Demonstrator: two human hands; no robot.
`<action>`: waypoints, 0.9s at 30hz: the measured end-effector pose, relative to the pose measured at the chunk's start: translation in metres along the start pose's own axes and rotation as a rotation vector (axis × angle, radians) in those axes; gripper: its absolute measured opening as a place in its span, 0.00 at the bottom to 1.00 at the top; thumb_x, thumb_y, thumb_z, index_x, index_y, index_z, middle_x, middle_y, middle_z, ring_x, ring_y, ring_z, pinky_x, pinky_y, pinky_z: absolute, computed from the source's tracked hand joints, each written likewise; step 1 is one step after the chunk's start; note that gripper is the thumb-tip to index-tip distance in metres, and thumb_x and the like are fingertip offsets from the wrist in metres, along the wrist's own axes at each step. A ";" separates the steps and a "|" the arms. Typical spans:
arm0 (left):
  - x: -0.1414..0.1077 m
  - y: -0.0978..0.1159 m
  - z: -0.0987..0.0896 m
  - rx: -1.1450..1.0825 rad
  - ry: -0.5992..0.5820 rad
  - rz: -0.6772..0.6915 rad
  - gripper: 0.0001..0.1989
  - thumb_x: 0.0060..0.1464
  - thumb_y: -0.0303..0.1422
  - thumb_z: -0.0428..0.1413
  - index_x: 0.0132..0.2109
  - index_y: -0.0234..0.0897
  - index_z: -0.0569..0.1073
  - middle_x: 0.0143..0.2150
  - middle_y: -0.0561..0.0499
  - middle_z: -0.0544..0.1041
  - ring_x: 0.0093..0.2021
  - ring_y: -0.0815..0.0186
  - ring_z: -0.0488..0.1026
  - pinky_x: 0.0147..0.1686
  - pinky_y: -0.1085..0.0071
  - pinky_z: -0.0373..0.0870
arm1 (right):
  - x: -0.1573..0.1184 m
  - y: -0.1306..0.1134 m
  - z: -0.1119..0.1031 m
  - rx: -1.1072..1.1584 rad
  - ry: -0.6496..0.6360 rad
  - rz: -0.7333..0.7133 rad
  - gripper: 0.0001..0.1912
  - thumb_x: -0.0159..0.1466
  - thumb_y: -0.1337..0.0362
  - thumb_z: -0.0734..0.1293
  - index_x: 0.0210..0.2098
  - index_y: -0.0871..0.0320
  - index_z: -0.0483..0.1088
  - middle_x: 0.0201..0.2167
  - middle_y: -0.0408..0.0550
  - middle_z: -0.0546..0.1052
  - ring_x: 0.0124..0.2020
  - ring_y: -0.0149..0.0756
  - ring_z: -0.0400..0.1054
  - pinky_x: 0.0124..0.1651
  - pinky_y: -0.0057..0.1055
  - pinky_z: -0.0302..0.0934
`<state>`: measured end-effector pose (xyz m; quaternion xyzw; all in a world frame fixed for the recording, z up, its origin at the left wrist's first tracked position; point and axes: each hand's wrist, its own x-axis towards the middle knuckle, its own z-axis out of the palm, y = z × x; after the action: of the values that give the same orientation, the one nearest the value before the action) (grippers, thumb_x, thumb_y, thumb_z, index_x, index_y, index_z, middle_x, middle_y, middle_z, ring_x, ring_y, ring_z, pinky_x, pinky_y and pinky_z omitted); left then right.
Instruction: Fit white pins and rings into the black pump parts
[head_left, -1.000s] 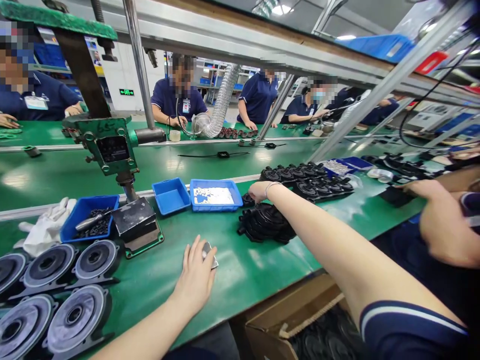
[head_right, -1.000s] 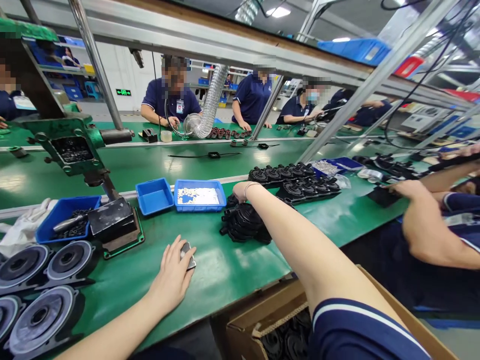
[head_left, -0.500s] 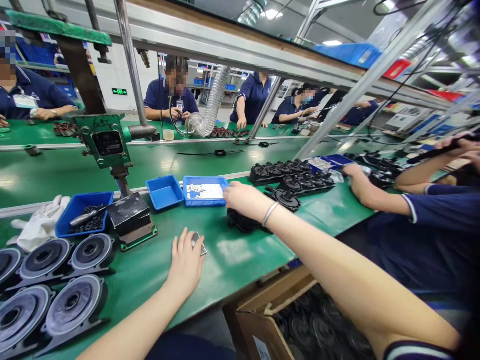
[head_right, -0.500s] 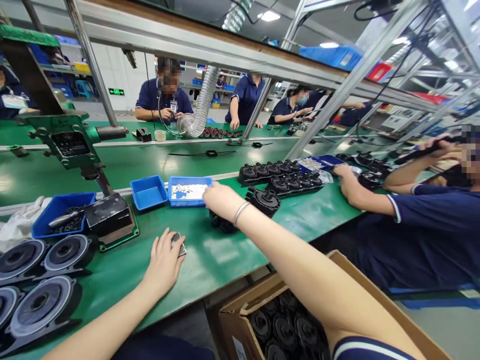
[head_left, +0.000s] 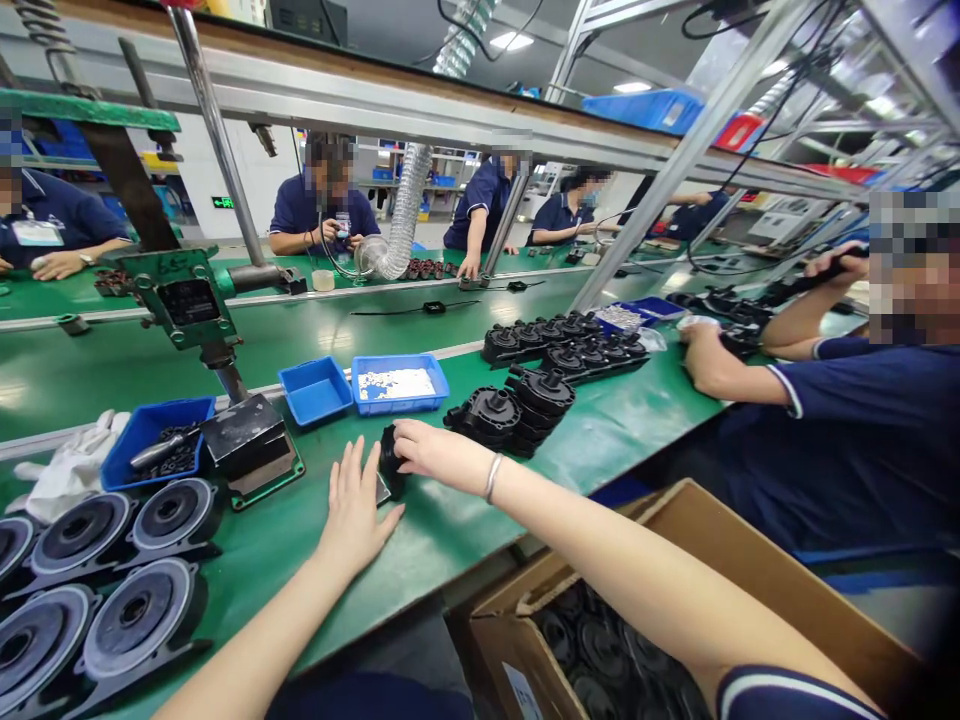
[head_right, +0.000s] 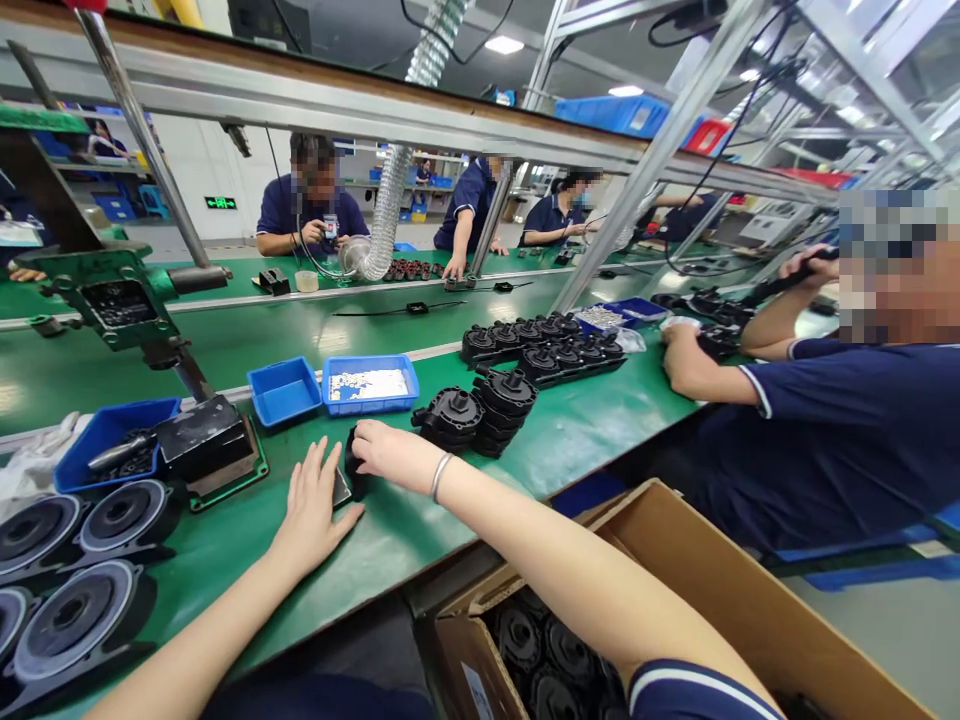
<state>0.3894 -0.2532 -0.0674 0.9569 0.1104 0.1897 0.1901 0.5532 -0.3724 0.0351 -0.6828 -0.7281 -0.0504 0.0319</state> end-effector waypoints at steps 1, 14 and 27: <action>0.001 -0.001 0.001 0.008 -0.023 0.009 0.40 0.58 0.40 0.54 0.71 0.40 0.44 0.73 0.36 0.45 0.73 0.45 0.39 0.66 0.40 0.45 | -0.007 -0.001 0.000 0.029 0.048 0.025 0.12 0.66 0.62 0.70 0.44 0.63 0.69 0.48 0.56 0.71 0.53 0.43 0.66 0.55 0.38 0.67; 0.026 0.114 -0.003 -1.308 -0.386 -0.316 0.42 0.50 0.39 0.63 0.67 0.38 0.53 0.72 0.36 0.48 0.71 0.52 0.51 0.67 0.54 0.55 | -0.099 0.053 -0.017 0.148 0.562 0.572 0.23 0.69 0.54 0.61 0.58 0.61 0.60 0.56 0.60 0.66 0.60 0.48 0.60 0.63 0.48 0.59; 0.120 0.125 0.070 -1.739 0.002 -0.952 0.28 0.47 0.27 0.55 0.56 0.43 0.62 0.58 0.48 0.70 0.62 0.64 0.66 0.58 0.61 0.65 | -0.077 0.077 -0.002 0.218 0.372 0.875 0.23 0.70 0.53 0.59 0.57 0.63 0.61 0.51 0.62 0.69 0.53 0.49 0.66 0.59 0.47 0.60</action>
<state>0.5434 -0.3550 -0.0383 0.3400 0.3059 0.1093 0.8825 0.6352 -0.4443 0.0303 -0.8969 -0.3557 -0.0770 0.2513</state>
